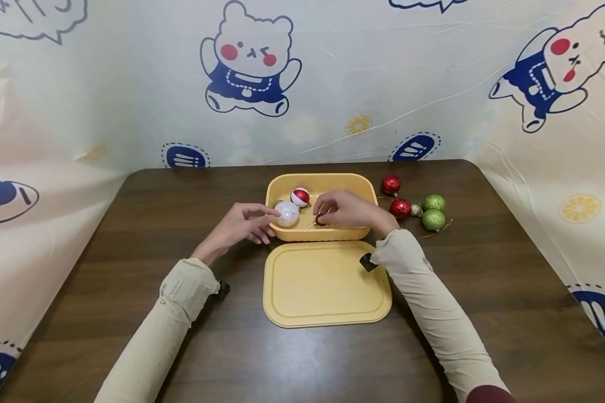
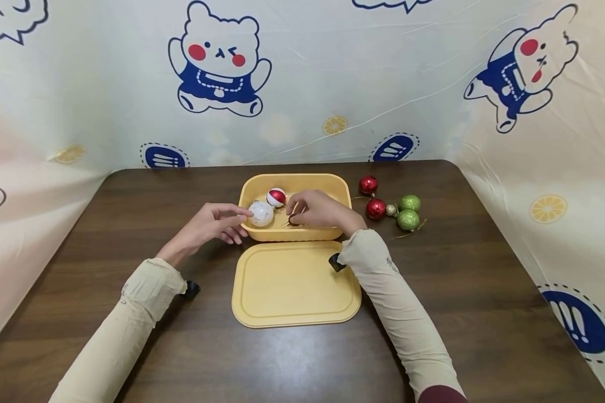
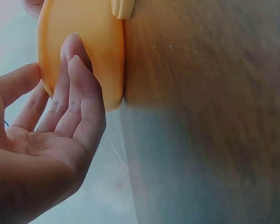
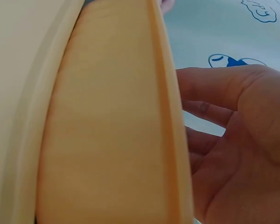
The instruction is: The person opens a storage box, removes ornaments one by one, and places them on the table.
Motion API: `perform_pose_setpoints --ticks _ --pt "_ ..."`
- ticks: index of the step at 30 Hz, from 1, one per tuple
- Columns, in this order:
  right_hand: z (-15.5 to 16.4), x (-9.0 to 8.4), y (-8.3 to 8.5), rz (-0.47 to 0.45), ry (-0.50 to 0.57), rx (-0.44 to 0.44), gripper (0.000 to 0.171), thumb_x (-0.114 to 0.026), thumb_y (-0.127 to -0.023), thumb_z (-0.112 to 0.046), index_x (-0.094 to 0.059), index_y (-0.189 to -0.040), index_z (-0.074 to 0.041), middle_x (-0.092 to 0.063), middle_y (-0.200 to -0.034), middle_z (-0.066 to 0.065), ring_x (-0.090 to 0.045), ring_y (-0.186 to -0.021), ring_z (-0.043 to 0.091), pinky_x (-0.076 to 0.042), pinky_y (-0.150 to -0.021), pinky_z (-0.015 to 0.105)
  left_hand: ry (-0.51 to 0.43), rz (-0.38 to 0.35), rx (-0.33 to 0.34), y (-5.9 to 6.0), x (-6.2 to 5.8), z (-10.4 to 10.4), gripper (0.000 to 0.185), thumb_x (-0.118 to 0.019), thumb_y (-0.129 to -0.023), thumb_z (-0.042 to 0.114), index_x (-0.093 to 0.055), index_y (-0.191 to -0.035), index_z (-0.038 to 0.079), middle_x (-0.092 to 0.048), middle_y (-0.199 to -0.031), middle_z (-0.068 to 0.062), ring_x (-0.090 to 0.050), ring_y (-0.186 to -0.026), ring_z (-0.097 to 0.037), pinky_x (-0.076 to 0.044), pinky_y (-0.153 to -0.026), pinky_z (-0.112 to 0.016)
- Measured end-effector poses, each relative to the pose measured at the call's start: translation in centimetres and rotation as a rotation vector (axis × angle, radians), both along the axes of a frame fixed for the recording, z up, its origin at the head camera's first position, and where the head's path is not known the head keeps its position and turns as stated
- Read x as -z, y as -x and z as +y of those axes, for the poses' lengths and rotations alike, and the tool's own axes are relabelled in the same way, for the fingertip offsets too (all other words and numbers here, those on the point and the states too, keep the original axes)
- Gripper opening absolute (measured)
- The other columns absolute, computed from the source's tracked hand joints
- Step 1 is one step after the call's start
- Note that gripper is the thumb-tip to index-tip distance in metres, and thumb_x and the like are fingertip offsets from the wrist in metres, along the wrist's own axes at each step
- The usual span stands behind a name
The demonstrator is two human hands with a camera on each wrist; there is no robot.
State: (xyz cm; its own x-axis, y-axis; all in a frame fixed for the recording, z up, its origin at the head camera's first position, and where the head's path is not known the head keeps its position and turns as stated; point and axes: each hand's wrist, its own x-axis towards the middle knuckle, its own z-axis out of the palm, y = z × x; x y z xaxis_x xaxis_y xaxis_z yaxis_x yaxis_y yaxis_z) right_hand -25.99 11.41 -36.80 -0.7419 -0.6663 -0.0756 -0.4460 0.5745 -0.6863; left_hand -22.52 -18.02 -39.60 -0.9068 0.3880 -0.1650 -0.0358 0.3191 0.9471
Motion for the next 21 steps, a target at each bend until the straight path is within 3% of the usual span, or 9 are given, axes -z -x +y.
perform_pose_setpoints --ticks 11,21 --pt "2.1 -1.6 -0.2 0.064 0.036 0.060 0.014 -0.069 -0.092 -0.005 -0.067 -0.106 -0.001 -0.071 -0.100 0.009 -0.067 -0.095 0.025 -0.055 -0.088 0.040 0.000 0.008 0.004 -0.2 -0.1 0.1 0.032 -0.063 -0.100 0.024 -0.068 -0.123 0.004 -0.069 -0.093 -0.031 -0.071 -0.071 -0.034 -0.061 -0.065 -0.039" --pt "5.6 -2.6 -0.6 0.234 0.054 0.247 0.015 -0.070 -0.093 -0.008 -0.069 -0.107 -0.004 -0.071 -0.101 0.009 -0.067 -0.094 0.025 -0.056 -0.084 0.042 -0.006 0.003 0.002 -0.2 -0.2 0.0 0.030 -0.063 -0.100 0.024 -0.068 -0.123 0.005 -0.069 -0.094 -0.031 -0.070 -0.073 -0.038 -0.061 -0.067 -0.042"
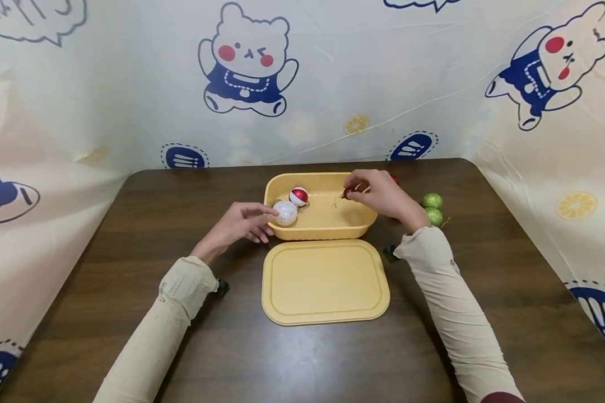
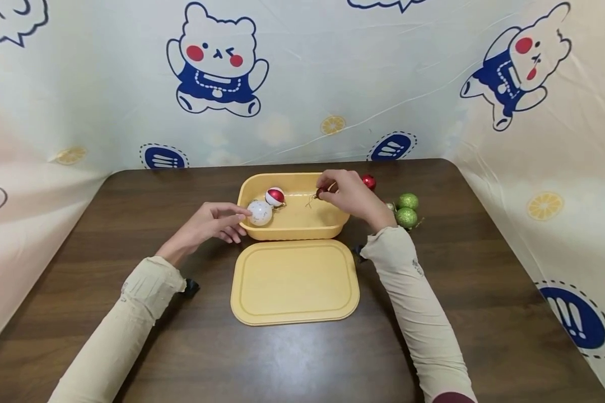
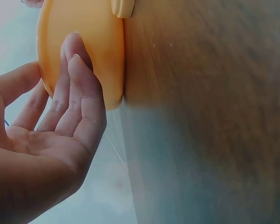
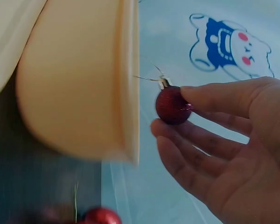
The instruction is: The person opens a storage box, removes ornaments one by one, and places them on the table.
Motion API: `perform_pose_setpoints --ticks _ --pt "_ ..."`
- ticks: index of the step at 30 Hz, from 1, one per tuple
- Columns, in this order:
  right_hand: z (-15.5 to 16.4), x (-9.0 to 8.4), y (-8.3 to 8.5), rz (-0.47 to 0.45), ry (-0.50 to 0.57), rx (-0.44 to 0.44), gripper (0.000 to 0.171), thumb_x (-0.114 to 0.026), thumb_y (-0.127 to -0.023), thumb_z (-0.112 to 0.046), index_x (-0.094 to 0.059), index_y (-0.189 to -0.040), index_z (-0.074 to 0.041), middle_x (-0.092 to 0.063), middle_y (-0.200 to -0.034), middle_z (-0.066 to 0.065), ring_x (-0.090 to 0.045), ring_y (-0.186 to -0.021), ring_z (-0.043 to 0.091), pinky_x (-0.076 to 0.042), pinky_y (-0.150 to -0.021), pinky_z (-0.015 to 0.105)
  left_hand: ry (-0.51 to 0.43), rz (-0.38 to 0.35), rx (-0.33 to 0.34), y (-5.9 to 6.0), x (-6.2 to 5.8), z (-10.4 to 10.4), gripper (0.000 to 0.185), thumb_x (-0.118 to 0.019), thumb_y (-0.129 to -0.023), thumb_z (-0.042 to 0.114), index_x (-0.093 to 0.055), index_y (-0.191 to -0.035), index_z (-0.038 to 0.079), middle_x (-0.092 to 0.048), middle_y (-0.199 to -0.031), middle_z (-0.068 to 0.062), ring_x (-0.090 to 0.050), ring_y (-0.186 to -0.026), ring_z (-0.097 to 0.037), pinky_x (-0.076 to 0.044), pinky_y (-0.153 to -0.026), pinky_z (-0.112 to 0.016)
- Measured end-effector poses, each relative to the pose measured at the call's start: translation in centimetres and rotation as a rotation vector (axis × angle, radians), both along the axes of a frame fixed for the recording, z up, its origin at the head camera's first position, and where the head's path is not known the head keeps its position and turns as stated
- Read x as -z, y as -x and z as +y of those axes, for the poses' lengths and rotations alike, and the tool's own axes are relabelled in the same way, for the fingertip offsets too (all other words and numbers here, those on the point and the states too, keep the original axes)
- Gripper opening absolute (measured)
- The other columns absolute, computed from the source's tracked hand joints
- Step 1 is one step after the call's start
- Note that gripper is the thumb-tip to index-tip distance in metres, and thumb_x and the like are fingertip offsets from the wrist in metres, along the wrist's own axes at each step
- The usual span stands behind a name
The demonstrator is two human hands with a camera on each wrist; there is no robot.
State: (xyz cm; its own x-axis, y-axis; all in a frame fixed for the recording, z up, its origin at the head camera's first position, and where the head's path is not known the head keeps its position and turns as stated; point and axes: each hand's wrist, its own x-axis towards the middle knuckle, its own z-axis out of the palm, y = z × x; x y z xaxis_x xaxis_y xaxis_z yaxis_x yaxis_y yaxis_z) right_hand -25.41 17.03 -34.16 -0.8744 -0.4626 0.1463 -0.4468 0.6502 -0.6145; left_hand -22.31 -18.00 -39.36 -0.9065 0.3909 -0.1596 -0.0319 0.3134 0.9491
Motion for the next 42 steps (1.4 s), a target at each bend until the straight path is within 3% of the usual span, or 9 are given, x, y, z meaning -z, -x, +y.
perform_pose_setpoints --ticks 5,15,26,31,37,42 --pt "3.0 0.0 -0.2 0.047 0.012 0.102 0.019 -0.070 -0.093 -0.008 -0.068 -0.111 -0.003 -0.071 -0.103 0.011 -0.066 -0.093 0.025 -0.056 -0.084 0.044 -0.001 0.006 -0.002 0.1 0.0 -0.1 0.030 -0.063 -0.100 0.024 -0.068 -0.123 0.005 -0.070 -0.093 -0.029 -0.070 -0.072 -0.037 -0.061 -0.066 -0.041" --pt "8.2 1.5 0.4 0.018 -0.007 0.280 0.022 -0.066 -0.095 -0.008 -0.063 -0.116 -0.001 -0.067 -0.111 0.019 -0.065 -0.099 0.032 -0.054 -0.090 0.050 -0.004 0.009 0.005 0.1 0.1 -0.2 0.031 -0.062 -0.100 0.024 -0.067 -0.124 0.005 -0.070 -0.093 -0.030 -0.071 -0.071 -0.032 -0.061 -0.066 -0.039" --pt "7.6 4.7 1.9 0.005 -0.078 0.349 0.020 -0.063 -0.096 -0.011 -0.057 -0.114 -0.004 -0.065 -0.113 0.021 -0.058 -0.094 0.034 -0.054 -0.090 0.053 0.009 0.000 -0.008 0.2 0.3 -0.1 0.031 -0.064 -0.099 0.025 -0.068 -0.123 0.006 -0.070 -0.092 -0.028 -0.071 -0.071 -0.034 -0.061 -0.066 -0.038" --pt "7.3 5.4 2.1 0.021 -0.111 0.364 0.018 -0.064 -0.094 -0.010 -0.057 -0.109 -0.003 -0.065 -0.107 0.022 -0.057 -0.091 0.035 -0.054 -0.088 0.053 0.008 -0.002 -0.013 0.1 0.3 0.1 0.030 -0.064 -0.099 0.024 -0.068 -0.122 0.006 -0.070 -0.092 -0.028 -0.070 -0.070 -0.033 -0.061 -0.065 -0.039" --pt "7.0 6.1 2.0 0.015 -0.159 0.397 0.018 -0.063 -0.093 -0.012 -0.053 -0.106 -0.003 -0.061 -0.093 0.019 -0.055 -0.083 0.035 -0.051 -0.075 0.047 0.004 -0.004 -0.011 0.2 0.4 0.0 0.031 -0.064 -0.099 0.025 -0.068 -0.122 0.005 -0.070 -0.092 -0.029 -0.070 -0.070 -0.034 -0.061 -0.064 -0.037" --pt "7.2 6.5 2.1 0.017 -0.194 0.413 0.019 -0.063 -0.092 -0.011 -0.052 -0.105 -0.003 -0.060 -0.091 0.020 -0.055 -0.081 0.036 -0.050 -0.076 0.049 0.000 -0.003 -0.007 0.2 0.3 0.0 0.030 -0.063 -0.100 0.025 -0.068 -0.122 0.006 -0.070 -0.092 -0.029 -0.070 -0.071 -0.035 -0.061 -0.064 -0.037"
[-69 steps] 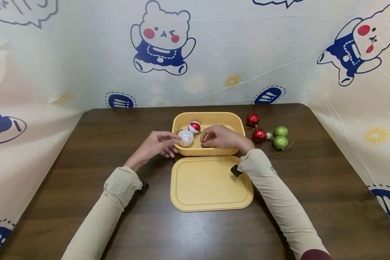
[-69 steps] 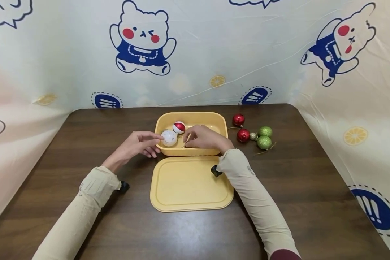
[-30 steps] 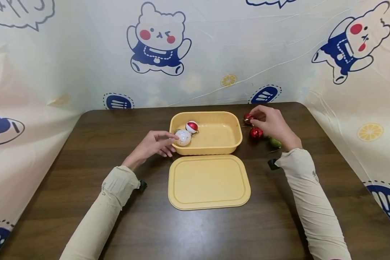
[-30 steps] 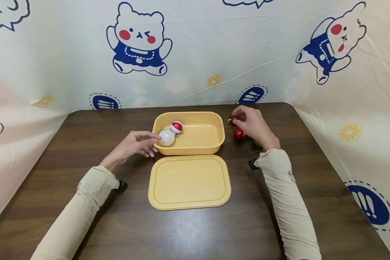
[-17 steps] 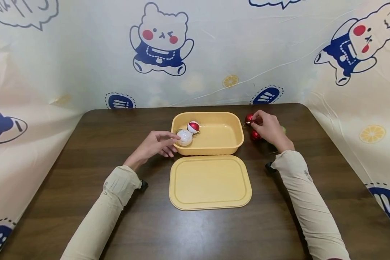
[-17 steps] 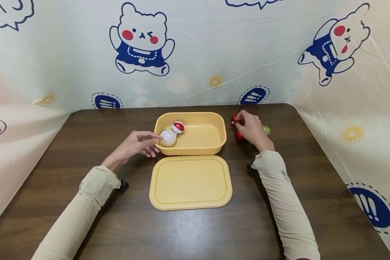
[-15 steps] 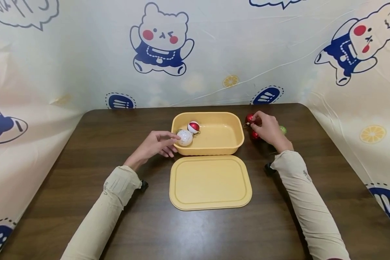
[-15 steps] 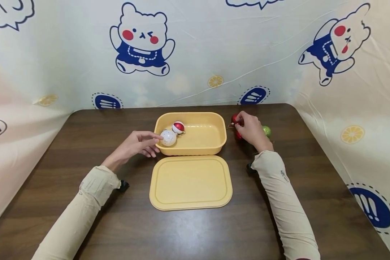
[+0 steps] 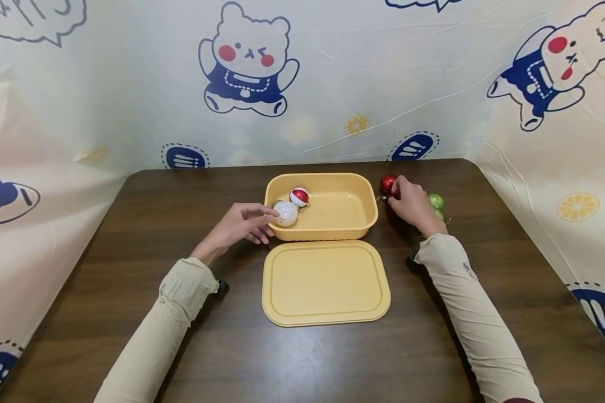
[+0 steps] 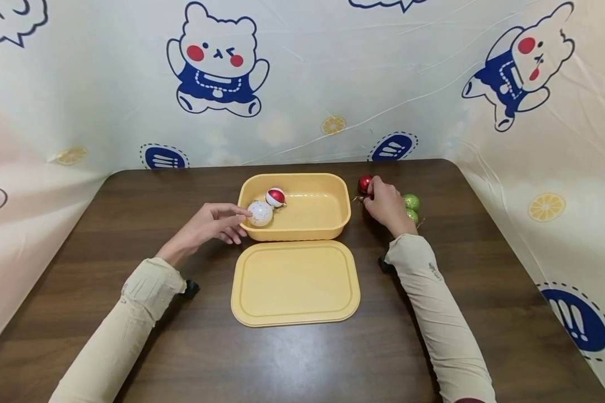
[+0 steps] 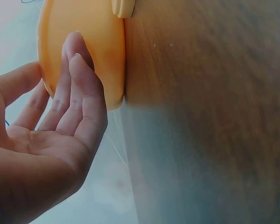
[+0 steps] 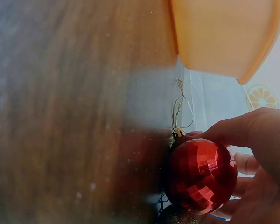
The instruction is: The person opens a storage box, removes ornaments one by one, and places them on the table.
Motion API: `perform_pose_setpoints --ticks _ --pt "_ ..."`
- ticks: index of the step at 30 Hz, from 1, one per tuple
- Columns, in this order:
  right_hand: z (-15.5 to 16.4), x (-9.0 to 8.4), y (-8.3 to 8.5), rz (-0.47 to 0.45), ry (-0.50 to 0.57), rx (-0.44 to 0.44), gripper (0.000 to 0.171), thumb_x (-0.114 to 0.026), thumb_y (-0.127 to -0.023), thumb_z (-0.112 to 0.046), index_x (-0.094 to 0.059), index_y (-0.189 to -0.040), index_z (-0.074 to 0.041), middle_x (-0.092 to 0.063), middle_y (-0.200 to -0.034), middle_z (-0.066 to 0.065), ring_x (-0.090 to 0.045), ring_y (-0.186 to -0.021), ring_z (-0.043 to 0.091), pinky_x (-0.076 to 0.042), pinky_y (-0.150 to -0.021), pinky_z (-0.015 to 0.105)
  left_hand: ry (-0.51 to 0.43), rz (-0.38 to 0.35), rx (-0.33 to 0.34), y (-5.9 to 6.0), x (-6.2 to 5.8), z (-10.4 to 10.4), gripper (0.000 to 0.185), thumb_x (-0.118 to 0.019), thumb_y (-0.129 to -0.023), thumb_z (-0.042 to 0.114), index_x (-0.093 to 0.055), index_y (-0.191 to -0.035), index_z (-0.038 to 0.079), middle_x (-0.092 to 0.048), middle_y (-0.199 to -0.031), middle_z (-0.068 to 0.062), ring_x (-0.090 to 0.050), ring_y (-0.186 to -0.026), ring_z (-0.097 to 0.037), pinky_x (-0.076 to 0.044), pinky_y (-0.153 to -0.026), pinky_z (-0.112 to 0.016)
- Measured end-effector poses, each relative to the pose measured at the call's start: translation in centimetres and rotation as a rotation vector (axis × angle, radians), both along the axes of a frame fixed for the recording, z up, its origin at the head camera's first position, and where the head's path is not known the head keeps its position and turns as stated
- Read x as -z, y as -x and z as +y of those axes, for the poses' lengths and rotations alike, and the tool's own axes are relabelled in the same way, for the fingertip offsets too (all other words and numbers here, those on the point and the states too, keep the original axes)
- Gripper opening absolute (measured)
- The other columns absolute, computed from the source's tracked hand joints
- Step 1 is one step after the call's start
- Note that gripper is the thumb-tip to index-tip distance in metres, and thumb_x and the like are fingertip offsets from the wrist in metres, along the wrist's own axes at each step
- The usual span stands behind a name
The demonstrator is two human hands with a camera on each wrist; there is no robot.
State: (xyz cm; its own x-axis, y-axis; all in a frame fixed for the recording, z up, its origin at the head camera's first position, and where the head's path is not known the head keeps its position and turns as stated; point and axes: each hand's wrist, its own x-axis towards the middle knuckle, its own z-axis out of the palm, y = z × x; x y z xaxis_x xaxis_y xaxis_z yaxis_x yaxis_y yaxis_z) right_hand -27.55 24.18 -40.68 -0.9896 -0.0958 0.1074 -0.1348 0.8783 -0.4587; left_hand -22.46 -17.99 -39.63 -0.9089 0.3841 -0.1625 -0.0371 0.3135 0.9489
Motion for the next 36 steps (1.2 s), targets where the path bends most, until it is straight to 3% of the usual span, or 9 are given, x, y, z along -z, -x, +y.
perform_pose_setpoints --ticks 8,16,22,31,36 --pt "0.0 0.1 0.1 -0.002 -0.028 0.005 0.016 -0.063 -0.092 -0.010 -0.052 -0.101 -0.003 -0.060 -0.092 0.020 -0.056 -0.082 0.038 -0.050 -0.078 0.050 -0.006 0.003 0.010 -0.1 -0.1 0.0 0.030 -0.062 -0.100 0.024 -0.067 -0.123 0.005 -0.070 -0.092 -0.029 -0.071 -0.070 -0.033 -0.061 -0.065 -0.039" --pt "-0.1 -1.4 -0.6 -0.010 -0.026 0.025 0.015 -0.064 -0.094 -0.012 -0.054 -0.101 -0.003 -0.059 -0.089 0.018 -0.056 -0.080 0.034 -0.051 -0.072 0.045 -0.006 0.001 0.012 -0.1 -0.1 0.0 0.031 -0.062 -0.100 0.023 -0.067 -0.124 0.003 -0.070 -0.092 -0.028 -0.071 -0.069 -0.030 -0.061 -0.065 -0.038" --pt "-0.7 -2.8 -1.3 0.014 0.003 0.021 0.014 -0.062 -0.095 -0.012 -0.056 -0.104 -0.003 -0.060 -0.090 0.018 -0.054 -0.082 0.033 -0.052 -0.077 0.046 -0.008 0.002 0.008 -0.2 -0.3 0.0 0.029 -0.062 -0.100 0.023 -0.067 -0.123 0.005 -0.070 -0.092 -0.028 -0.070 -0.068 -0.029 -0.061 -0.065 -0.040" --pt "-4.1 -4.8 -2.6 0.142 0.019 -0.129 0.012 -0.065 -0.094 -0.011 -0.058 -0.099 -0.003 -0.058 -0.088 0.016 -0.049 -0.089 0.031 -0.044 -0.076 0.044 -0.018 0.028 0.009 0.0 0.1 0.2 0.029 -0.061 -0.101 0.021 -0.066 -0.124 0.004 -0.070 -0.088 -0.028 -0.070 -0.067 -0.029 -0.060 -0.064 -0.042" --pt "-6.9 -5.7 -3.0 0.183 0.038 -0.234 0.015 -0.066 -0.094 -0.011 -0.059 -0.104 -0.001 -0.062 -0.097 0.017 -0.051 -0.099 0.033 -0.045 -0.083 0.046 -0.018 0.062 0.004 0.0 0.2 0.2 0.040 -0.063 -0.100 0.018 -0.052 -0.137 0.009 -0.070 -0.087 -0.026 -0.070 -0.070 -0.030 -0.061 -0.068 -0.047"
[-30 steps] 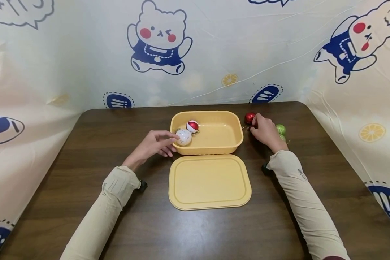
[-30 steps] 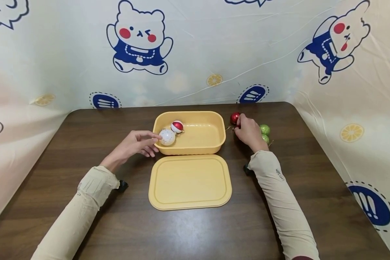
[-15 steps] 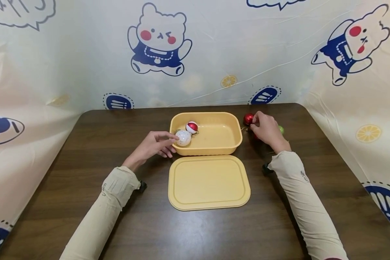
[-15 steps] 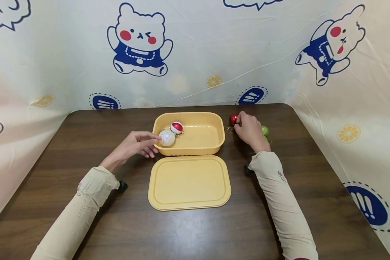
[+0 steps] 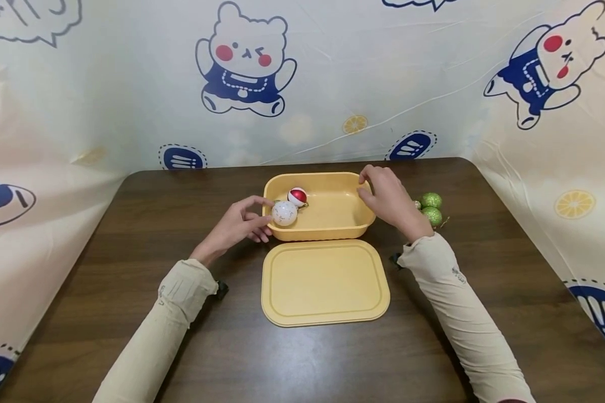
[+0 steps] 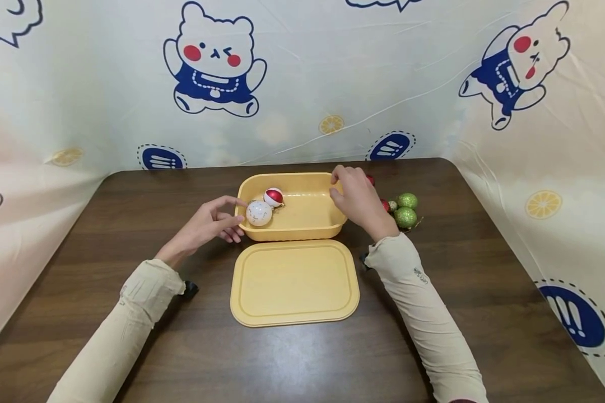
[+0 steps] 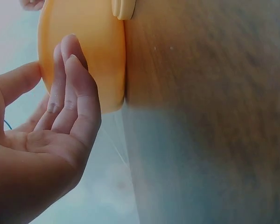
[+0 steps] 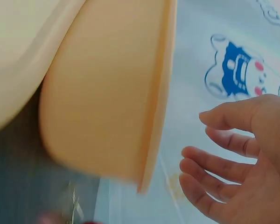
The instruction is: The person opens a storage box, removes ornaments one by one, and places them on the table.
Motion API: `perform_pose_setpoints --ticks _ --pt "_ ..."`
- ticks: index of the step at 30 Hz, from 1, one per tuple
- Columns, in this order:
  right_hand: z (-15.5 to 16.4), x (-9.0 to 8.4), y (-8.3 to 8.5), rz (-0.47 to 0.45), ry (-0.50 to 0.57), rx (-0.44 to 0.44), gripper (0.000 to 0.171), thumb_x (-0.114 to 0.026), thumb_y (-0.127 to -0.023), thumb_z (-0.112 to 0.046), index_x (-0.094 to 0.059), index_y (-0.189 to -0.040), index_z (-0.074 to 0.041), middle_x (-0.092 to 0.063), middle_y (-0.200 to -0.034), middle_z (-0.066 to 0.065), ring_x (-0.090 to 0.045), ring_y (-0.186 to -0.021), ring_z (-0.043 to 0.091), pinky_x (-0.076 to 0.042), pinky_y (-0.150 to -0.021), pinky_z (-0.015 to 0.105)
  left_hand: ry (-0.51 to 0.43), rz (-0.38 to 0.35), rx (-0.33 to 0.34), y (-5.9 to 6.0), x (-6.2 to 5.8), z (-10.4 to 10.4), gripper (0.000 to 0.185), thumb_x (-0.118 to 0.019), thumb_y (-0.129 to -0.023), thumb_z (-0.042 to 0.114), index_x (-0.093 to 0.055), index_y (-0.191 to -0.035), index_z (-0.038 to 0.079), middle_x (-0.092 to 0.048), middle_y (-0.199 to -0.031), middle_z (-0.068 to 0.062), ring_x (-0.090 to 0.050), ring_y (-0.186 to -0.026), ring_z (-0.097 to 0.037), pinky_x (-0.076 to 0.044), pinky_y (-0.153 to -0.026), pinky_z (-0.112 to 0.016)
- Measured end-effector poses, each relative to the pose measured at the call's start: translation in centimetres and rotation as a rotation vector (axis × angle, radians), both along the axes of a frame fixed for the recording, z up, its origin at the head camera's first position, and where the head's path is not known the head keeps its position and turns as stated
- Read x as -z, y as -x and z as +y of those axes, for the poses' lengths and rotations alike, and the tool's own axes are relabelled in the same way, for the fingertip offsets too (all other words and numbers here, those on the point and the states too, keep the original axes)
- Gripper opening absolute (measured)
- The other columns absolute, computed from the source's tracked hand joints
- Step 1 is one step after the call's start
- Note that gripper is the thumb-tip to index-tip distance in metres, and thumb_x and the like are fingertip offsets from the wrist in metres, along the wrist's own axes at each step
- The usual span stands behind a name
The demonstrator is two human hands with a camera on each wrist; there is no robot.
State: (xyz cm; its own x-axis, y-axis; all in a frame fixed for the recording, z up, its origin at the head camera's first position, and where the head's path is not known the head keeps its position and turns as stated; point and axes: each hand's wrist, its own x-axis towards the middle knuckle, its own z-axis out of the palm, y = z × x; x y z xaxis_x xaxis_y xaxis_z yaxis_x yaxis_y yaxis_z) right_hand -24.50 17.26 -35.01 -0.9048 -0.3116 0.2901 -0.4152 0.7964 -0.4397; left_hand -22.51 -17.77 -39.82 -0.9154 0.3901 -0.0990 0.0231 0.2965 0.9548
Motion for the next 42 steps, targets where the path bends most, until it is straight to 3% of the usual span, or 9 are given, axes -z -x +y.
perform_pose_setpoints --ticks 6,11,18,24,28,33,42 --pt "-4.0 -0.2 -0.1 -0.034 -0.018 -0.119 0.023 -0.066 -0.095 -0.013 -0.060 -0.113 -0.002 -0.064 -0.113 0.018 -0.056 -0.106 0.032 -0.049 -0.094 0.045 0.011 -0.018 -0.010 0.0 0.0 -0.1 0.058 -0.064 -0.099 0.017 -0.039 -0.151 0.012 -0.070 -0.088 -0.026 -0.069 -0.069 -0.030 -0.061 -0.068 -0.044" --pt "-7.1 0.0 -0.1 -0.058 -0.001 -0.221 0.029 -0.066 -0.095 -0.012 -0.060 -0.121 -0.001 -0.065 -0.119 0.015 -0.063 -0.103 0.030 -0.052 -0.090 0.043 0.010 -0.037 -0.012 0.0 -0.1 -0.1 0.061 -0.065 -0.098 0.017 -0.037 -0.152 0.013 -0.068 -0.087 -0.025 -0.067 -0.065 -0.027 -0.061 -0.067 -0.043" --pt "-10.9 2.4 0.1 -0.178 0.042 -0.396 0.040 -0.068 -0.095 -0.015 -0.057 -0.131 0.000 -0.063 -0.124 0.014 -0.063 -0.106 0.027 -0.052 -0.092 0.038 0.009 -0.045 0.000 0.2 -0.1 0.0 0.059 -0.065 -0.098 0.020 -0.039 -0.150 0.014 -0.068 -0.088 -0.026 -0.067 -0.065 -0.026 -0.060 -0.067 -0.044" --pt "-11.7 4.1 0.6 -0.314 0.124 -0.384 0.054 -0.074 -0.092 -0.018 -0.054 -0.141 -0.006 -0.066 -0.118 0.011 -0.068 -0.097 0.020 -0.055 -0.086 0.031 0.015 -0.052 0.004 0.1 -0.1 -0.1 0.058 -0.067 -0.097 0.021 -0.040 -0.149 0.012 -0.067 -0.091 -0.030 -0.068 -0.069 -0.031 -0.061 -0.070 -0.045" --pt "-11.6 4.4 0.7 -0.376 0.155 -0.370 0.046 -0.077 -0.090 -0.022 -0.061 -0.131 -0.009 -0.068 -0.112 0.009 -0.070 -0.094 0.019 -0.056 -0.083 0.029 0.014 -0.050 0.017 0.1 -0.2 -0.2 0.059 -0.066 -0.098 0.020 -0.038 -0.150 0.011 -0.068 -0.088 -0.026 -0.068 -0.069 -0.031 -0.061 -0.070 -0.045" --pt "-11.6 4.4 0.8 -0.408 0.192 -0.387 0.037 -0.077 -0.089 -0.021 -0.060 -0.118 -0.006 -0.068 -0.116 0.009 -0.068 -0.099 0.021 -0.055 -0.087 0.025 0.002 -0.046 0.023 0.2 -0.1 -0.1 0.059 -0.065 -0.098 0.018 -0.038 -0.150 0.010 -0.069 -0.087 -0.025 -0.068 -0.068 -0.027 -0.061 -0.068 -0.044" --pt "-11.2 4.6 1.0 -0.370 0.223 -0.398 0.036 -0.079 -0.088 -0.020 -0.063 -0.118 -0.006 -0.070 -0.109 0.005 -0.066 -0.099 0.015 -0.054 -0.086 0.030 0.024 -0.060 0.009 0.3 0.0 -0.1 0.061 -0.067 -0.097 0.024 -0.039 -0.150 0.013 -0.068 -0.089 -0.027 -0.068 -0.068 -0.029 -0.060 -0.066 -0.041"
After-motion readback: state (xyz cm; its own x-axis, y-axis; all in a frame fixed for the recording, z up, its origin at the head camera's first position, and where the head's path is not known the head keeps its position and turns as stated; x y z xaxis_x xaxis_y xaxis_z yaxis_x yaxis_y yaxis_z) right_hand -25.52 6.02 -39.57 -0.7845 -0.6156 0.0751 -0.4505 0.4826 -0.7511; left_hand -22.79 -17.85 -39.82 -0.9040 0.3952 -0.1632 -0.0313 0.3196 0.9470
